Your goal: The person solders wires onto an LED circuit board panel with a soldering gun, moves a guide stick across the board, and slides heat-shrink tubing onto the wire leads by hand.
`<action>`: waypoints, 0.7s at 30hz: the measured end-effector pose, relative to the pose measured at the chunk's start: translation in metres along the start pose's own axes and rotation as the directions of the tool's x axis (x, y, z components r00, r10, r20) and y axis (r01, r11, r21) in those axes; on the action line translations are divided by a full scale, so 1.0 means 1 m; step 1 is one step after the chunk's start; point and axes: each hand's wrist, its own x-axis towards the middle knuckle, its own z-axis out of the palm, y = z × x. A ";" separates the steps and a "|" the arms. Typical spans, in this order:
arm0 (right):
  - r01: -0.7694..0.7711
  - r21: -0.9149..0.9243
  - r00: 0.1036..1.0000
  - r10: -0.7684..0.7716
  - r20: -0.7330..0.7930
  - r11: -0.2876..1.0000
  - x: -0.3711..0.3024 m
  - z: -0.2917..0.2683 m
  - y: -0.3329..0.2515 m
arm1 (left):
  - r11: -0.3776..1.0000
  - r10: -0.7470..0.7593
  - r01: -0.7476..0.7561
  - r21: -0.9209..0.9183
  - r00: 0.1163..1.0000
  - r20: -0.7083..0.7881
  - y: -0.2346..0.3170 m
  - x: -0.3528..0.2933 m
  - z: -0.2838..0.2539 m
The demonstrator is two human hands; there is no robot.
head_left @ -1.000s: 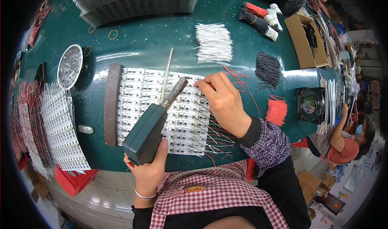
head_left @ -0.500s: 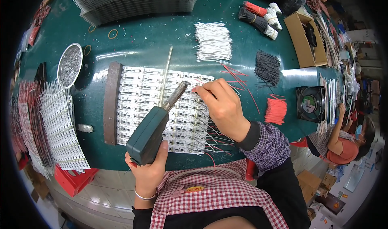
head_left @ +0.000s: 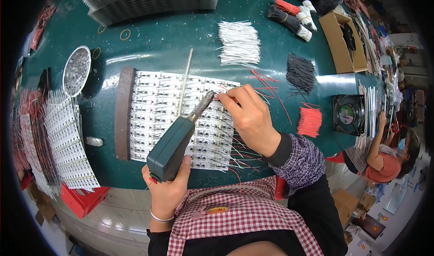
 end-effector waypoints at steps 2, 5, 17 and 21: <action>0.014 -0.027 1.000 -0.013 0.027 1.000 0.000 0.001 0.000 | 1.000 0.004 -0.004 0.012 1.000 -0.002 0.001 0.000 0.000; -0.013 0.005 1.000 0.013 -0.012 1.000 0.001 0.000 -0.002 | 1.000 0.013 -0.013 0.028 1.000 -0.004 0.003 -0.001 0.000; -0.028 -0.043 0.999 0.027 -0.036 0.999 -0.001 0.003 -0.003 | 0.998 -0.069 0.067 -0.023 0.992 -0.103 -0.005 -0.010 -0.004; 0.006 -0.048 0.997 -0.010 -0.071 0.999 0.000 -0.004 -0.007 | 0.997 -0.072 0.071 -0.017 0.993 -0.094 -0.004 -0.013 -0.007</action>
